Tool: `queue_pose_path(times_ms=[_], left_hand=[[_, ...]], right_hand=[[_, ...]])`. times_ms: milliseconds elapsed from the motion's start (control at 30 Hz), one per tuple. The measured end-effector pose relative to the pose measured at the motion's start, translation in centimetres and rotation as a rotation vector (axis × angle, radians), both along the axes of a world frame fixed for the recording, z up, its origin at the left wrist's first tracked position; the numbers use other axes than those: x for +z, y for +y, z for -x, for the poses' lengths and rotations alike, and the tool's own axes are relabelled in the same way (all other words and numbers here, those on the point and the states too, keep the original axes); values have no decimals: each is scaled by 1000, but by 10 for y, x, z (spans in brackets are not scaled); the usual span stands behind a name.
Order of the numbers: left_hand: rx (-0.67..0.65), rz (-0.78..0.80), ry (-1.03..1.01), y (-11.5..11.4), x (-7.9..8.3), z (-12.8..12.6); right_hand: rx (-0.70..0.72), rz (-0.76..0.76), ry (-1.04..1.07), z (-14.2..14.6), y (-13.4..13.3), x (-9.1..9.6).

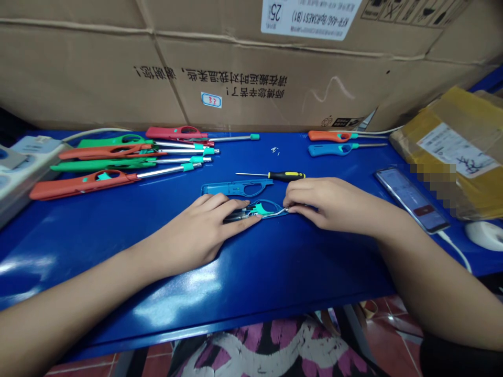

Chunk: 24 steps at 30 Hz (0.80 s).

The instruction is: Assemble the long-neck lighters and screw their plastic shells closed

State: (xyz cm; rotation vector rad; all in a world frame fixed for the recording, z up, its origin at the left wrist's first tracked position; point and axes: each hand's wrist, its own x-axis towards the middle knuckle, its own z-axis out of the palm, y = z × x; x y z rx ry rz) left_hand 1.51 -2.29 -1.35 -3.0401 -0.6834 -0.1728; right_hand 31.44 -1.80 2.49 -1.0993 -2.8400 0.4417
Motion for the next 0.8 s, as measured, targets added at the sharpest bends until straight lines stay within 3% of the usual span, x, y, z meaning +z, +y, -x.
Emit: queue_pose_path(times_ms=[300,600,800], left_hand=[[-8,18,-18,0,-2,-1],[-15,83,-61,1,-4,-1],[-29,80,-37,3,-1,-1]], right_hand=[[11,29,-28,3,-3,3],[33,76,94,3,1,-4],[-42,89,55,4,0,-6]])
